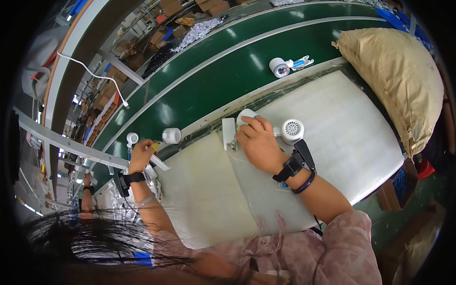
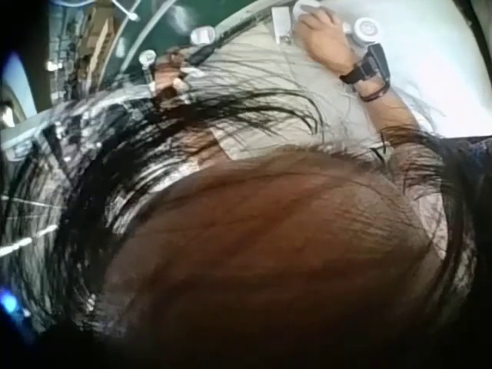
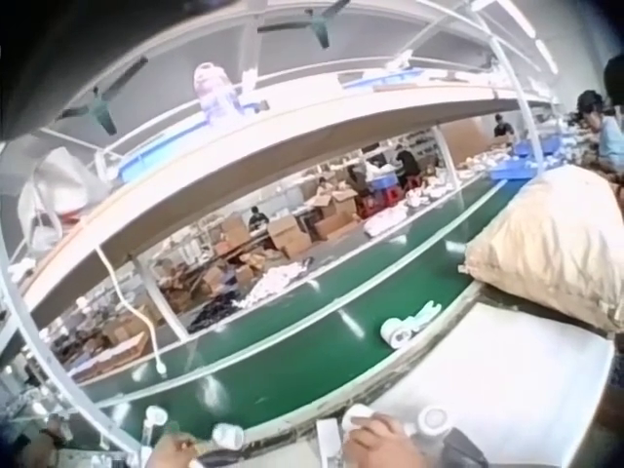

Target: The person assembles a handheld fan by inserting a battery and circuit board into the housing, fitting the fan motor into place, and snapping the cover onto the handle. Once assembled, the fan is placed on the conveyor belt and the process repeats with a new housing.

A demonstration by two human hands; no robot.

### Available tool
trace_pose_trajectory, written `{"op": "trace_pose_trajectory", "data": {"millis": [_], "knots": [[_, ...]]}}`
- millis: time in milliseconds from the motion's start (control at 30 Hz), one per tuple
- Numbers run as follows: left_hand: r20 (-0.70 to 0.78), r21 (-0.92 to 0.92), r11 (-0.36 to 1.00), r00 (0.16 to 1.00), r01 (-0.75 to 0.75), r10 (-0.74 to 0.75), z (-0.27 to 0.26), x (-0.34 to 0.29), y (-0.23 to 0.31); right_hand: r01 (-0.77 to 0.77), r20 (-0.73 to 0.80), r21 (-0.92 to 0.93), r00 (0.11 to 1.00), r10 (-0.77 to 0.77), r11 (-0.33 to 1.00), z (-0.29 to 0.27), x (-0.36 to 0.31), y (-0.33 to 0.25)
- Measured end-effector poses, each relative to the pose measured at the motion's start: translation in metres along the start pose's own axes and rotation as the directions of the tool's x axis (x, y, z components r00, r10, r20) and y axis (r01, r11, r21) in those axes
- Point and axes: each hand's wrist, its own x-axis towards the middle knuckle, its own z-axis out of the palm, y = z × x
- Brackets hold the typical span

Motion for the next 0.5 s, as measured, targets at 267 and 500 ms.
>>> {"op": "trace_pose_trajectory", "data": {"millis": [267, 500], "knots": [[-0.212, 0.348, 0.886, 0.896, -0.305, 0.391, 0.044, -0.057, 0.073, 0.135, 0.08, -0.132, 0.989, -0.125, 0.982, 0.007, -0.001, 0.0], [0.043, -0.046, 0.784, 0.783, -0.618, 0.62, 0.143, -0.047, 0.096, 0.125, -0.035, 0.185, 0.992, -0.12, 0.975, -0.011, 0.009, -0.002]]}}
